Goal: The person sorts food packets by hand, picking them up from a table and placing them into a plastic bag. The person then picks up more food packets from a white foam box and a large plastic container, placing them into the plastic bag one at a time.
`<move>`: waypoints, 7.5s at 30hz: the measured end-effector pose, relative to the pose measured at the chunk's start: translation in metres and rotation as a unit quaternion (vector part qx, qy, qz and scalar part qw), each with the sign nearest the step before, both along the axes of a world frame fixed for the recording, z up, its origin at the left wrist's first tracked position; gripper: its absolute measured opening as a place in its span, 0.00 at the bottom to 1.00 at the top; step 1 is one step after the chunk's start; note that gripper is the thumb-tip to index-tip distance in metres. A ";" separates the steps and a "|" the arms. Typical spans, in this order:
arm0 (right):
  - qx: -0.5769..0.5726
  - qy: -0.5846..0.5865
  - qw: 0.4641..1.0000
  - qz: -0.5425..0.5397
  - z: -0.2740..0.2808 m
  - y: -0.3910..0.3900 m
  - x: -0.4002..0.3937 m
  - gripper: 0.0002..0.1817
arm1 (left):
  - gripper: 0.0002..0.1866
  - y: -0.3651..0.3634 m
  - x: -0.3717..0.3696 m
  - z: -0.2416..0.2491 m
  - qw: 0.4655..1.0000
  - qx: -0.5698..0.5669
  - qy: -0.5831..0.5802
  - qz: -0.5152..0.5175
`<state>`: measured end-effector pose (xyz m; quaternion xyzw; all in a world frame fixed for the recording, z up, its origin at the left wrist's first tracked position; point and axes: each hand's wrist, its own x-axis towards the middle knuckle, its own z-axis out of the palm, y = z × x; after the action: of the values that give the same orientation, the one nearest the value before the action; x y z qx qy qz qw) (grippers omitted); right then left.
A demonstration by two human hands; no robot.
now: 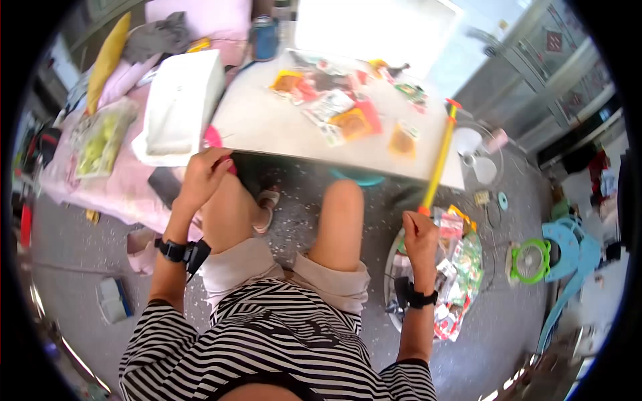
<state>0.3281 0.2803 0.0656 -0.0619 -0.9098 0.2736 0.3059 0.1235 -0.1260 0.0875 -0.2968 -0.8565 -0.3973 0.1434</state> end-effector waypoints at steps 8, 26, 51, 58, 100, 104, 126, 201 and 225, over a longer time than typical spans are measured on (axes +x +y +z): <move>-0.029 -0.057 0.991 0.119 0.018 -0.064 -0.051 0.03 | 0.10 -0.102 -0.087 -0.046 0.943 -0.080 0.053 0.320; -0.012 -0.052 0.981 0.186 0.016 -0.090 -0.075 0.04 | 0.08 -0.152 -0.177 -0.097 0.924 0.033 -0.009 0.381; -0.594 -0.139 0.790 0.058 -0.056 -0.154 -0.220 0.13 | 0.15 0.111 -0.021 -0.056 0.999 -0.027 0.033 -0.006; -0.559 -0.130 0.817 0.064 -0.050 -0.156 -0.226 0.18 | 0.02 0.119 -0.042 -0.076 0.994 -0.067 0.057 0.057; -0.081 -0.250 0.923 -0.281 -0.058 0.122 -0.225 0.26 | 0.06 0.139 -0.083 -0.101 0.989 0.137 -0.029 0.038; -0.335 -0.161 0.909 -0.187 -0.044 0.103 -0.217 0.17 | 0.04 0.140 -0.083 -0.098 0.986 0.156 -0.041 0.033; -0.643 -0.062 0.762 0.035 -0.057 -0.126 -0.219 0.14 | 0.06 0.139 -0.075 -0.098 0.988 0.156 0.005 0.019; -0.759 -0.113 0.625 0.146 -0.058 -0.119 -0.217 0.21 | 0.07 0.130 -0.084 -0.113 0.990 0.111 -0.008 0.089; -0.481 -0.203 0.819 0.237 -0.046 -0.137 -0.280 0.13 | 0.11 0.109 -0.074 -0.085 0.988 0.123 0.080 0.047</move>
<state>0.0479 0.1429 0.0197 -0.0381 -0.6905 0.7218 -0.0285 0.0496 -0.0166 0.0025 -0.2671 -0.8000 -0.4669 0.2659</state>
